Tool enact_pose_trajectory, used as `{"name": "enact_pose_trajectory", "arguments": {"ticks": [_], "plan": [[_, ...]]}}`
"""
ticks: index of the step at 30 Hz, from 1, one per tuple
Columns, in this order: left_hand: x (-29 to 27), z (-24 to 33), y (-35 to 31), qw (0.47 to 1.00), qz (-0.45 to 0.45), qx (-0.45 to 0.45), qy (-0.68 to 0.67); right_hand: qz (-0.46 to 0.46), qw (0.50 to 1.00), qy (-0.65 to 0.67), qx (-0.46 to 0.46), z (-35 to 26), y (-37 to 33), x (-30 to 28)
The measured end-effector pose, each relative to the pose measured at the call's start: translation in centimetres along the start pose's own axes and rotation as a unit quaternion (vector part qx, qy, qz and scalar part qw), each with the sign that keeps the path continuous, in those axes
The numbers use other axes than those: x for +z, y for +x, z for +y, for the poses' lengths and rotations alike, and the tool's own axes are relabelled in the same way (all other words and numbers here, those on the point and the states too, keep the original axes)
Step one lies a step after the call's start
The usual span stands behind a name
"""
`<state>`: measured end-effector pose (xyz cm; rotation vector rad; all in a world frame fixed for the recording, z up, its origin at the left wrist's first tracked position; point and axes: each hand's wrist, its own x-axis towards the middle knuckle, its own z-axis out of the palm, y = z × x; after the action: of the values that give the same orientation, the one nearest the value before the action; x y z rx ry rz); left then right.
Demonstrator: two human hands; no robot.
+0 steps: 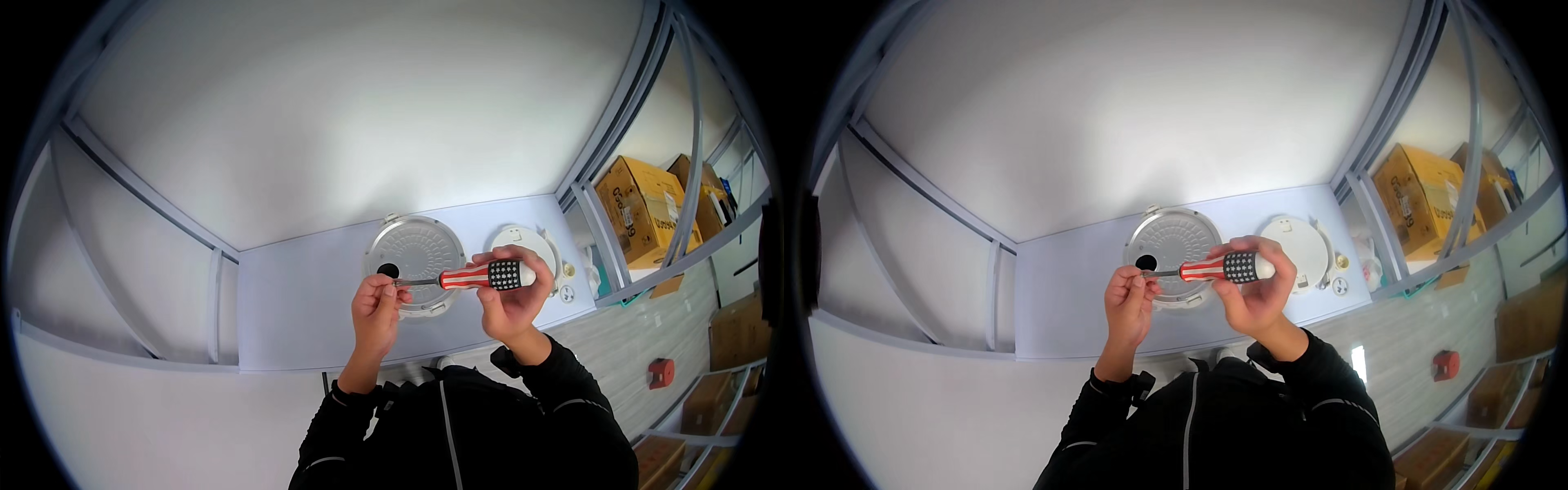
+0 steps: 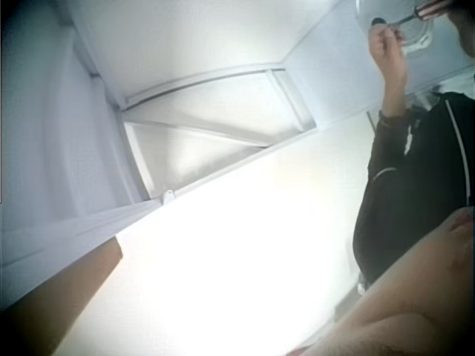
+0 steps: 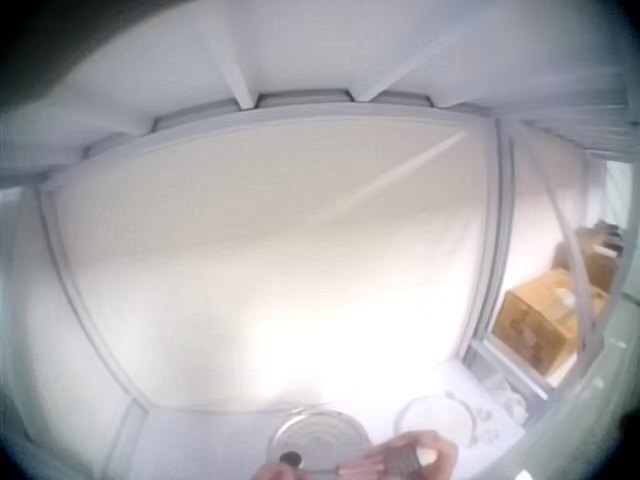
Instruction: The person uses a screwdriver to remove screws from a white plastic light fixture cover, separates the cover from the base, and then reattaches the cover by screwing it back in place. The person handles the fixture parts and a small white plastic ring during the process.
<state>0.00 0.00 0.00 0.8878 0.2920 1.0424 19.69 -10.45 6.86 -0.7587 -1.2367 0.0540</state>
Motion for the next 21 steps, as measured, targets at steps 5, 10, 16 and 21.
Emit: {"name": "enact_pose_trajectory", "arguments": {"ticks": [5,10,16,21], "plan": [[3.7,-4.5,-0.2,0.996,0.047,0.073,-0.012,-0.002,0.989,-0.018,0.15,-1.3,1.2,-4.5],[1.6,-0.9,-0.4,0.972,0.084,0.122,0.184,0.006,0.975,-0.049,0.215,-0.5,0.7,-2.4],[0.4,0.9,-0.2,0.961,0.079,0.134,0.228,-0.038,0.983,-0.003,0.18,0.0,0.8,-1.2],[-0.2,0.9,0.1,0.963,0.083,0.128,0.221,-0.078,0.958,0.028,0.274,-0.6,1.4,-1.8]]}}
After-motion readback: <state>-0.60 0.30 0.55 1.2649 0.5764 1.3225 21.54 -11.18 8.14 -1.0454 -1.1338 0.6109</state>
